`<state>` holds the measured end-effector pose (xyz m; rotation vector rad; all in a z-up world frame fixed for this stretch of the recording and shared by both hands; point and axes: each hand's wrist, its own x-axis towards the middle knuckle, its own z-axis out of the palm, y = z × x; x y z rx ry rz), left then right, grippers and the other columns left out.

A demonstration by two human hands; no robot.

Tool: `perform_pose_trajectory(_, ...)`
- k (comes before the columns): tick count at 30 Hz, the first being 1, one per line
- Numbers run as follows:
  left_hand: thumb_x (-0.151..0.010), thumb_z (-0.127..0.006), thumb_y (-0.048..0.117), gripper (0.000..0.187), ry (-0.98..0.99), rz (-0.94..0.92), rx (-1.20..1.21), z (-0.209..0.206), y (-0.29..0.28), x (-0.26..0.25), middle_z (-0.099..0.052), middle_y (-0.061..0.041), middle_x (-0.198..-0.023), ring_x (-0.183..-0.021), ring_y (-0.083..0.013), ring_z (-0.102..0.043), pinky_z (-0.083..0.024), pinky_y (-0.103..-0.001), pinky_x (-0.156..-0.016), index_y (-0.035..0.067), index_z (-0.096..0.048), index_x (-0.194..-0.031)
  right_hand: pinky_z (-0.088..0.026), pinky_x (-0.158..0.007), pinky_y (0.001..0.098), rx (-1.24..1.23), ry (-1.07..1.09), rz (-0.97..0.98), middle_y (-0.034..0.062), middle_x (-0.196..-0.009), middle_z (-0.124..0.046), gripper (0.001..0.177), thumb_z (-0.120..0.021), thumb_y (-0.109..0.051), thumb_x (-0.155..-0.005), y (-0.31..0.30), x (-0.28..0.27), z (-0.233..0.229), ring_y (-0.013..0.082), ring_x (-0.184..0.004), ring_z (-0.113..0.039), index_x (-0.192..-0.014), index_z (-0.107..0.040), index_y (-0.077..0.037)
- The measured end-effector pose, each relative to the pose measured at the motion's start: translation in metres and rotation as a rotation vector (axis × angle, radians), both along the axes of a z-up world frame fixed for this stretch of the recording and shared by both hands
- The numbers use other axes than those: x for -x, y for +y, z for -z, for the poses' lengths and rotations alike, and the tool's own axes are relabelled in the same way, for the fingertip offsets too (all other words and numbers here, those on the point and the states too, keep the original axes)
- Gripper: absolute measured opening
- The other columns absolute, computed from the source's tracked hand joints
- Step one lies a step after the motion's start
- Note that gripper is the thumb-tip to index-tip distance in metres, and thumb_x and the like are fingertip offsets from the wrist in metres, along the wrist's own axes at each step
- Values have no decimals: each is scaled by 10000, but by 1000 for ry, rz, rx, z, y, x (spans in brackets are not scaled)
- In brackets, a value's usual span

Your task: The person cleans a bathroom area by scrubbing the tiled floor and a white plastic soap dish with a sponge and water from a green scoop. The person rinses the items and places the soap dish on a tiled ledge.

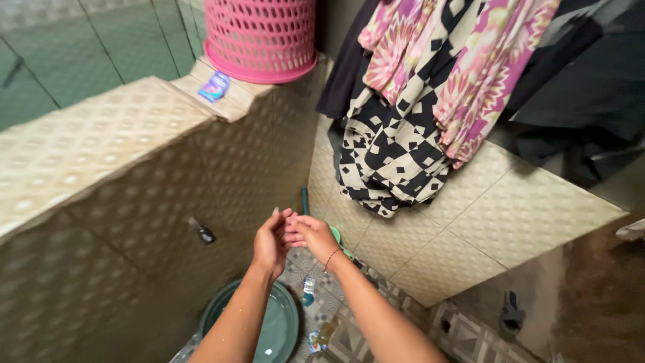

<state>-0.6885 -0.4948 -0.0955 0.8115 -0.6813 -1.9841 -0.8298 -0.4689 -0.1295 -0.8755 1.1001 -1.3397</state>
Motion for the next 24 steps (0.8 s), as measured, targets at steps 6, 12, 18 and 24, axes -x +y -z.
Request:
perform_pose_trajectory(6,-996,-515,440,492,-80,72,-12,97,-40,74,-706,-75,-1064,-849,-203,-663,-547,-376,-834,72,-656,-1291,-598,-761,315,-79,92,-33,112,-1054,-743,318,-594,-214,-993,-36,86,98,192,-875,-738,-1240,-671,-29)
perform_pose_trajectory(12,-974,-521,387,462,-161,100,-9,280,-91,123,-682,-45,-1160,-962,-166,-641,-490,-336,-898,113,-650,-1322,-588,-757,316,-104,115,-29,108,-1051,-743,285,-579,-220,-1007,-90,141,286,199,-861,-741,-1221,-671,-56)
perform_pose_trajectory(18,-963,-545,342,442,-79,159,21,510,-120,138,-687,-96,-1228,-1024,-224,-657,-530,-375,-966,81,-649,-1304,-594,-786,301,17,206,-154,91,-1046,-737,244,-571,-165,-1023,-111,173,505,183,-902,-744,-1192,-659,-13)
perform_pose_trajectory(24,-929,-592,411,505,-450,162,53,702,-129,148,-679,-63,-1276,-1048,-185,-626,-472,-388,-893,79,-646,-1306,-588,-769,321,140,612,-204,102,-1008,-739,239,-657,-186,-971,-104,177,682,203,-847,-717,-1174,-689,-63)
